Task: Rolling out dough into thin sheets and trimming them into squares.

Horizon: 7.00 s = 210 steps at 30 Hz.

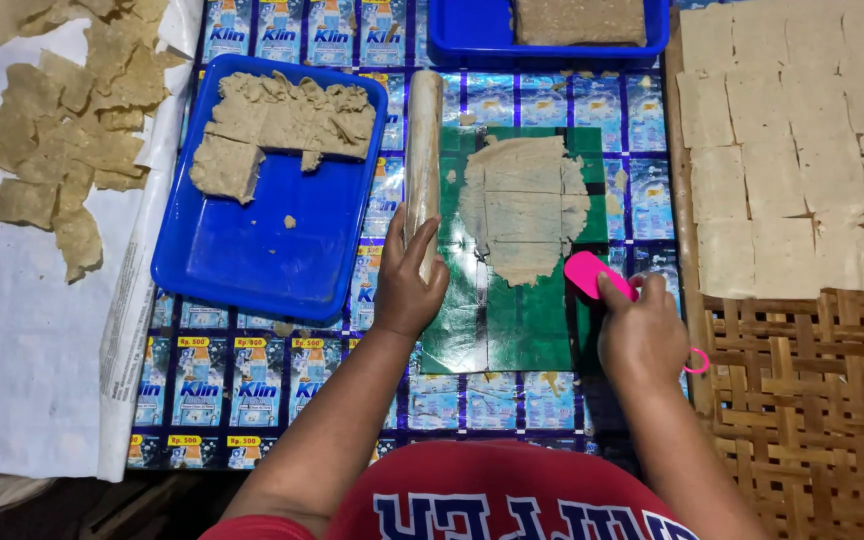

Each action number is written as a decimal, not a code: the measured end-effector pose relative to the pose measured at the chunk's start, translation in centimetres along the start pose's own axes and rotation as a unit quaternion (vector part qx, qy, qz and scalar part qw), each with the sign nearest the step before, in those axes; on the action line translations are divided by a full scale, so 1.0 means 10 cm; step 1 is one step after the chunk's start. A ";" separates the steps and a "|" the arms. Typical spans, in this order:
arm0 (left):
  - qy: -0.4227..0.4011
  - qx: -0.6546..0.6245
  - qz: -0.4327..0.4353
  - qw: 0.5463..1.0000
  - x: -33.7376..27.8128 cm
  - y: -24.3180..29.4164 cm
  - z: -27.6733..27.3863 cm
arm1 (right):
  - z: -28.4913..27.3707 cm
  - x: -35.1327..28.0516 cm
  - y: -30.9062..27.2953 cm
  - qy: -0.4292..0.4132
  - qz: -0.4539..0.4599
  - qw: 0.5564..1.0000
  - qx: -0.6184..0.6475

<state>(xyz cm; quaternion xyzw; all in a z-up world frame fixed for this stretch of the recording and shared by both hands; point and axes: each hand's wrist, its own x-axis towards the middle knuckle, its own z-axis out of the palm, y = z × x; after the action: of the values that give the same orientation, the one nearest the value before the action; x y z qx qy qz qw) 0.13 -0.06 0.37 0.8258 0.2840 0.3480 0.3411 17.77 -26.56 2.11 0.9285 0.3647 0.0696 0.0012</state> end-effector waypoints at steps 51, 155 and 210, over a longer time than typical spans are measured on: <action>0.017 0.021 0.010 1.000 -0.01 -0.06 0.05 | 0.78 1.79 -0.05 -0.033 0.115 0.929 0.351; 0.049 -0.635 -0.485 0.599 0.73 0.36 0.65 | 0.26 1.00 -0.85 -0.228 0.246 0.338 0.879; -0.281 -0.198 0.127 0.930 -0.59 2.06 2.25 | 0.18 0.78 3.86 0.249 0.451 0.596 0.616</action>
<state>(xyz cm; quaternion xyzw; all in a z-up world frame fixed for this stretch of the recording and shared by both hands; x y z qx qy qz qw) 18.67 -24.88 1.99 0.8347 -0.0053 0.1910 0.5165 49.81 -49.57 3.33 0.7015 -0.1582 0.0487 -0.6931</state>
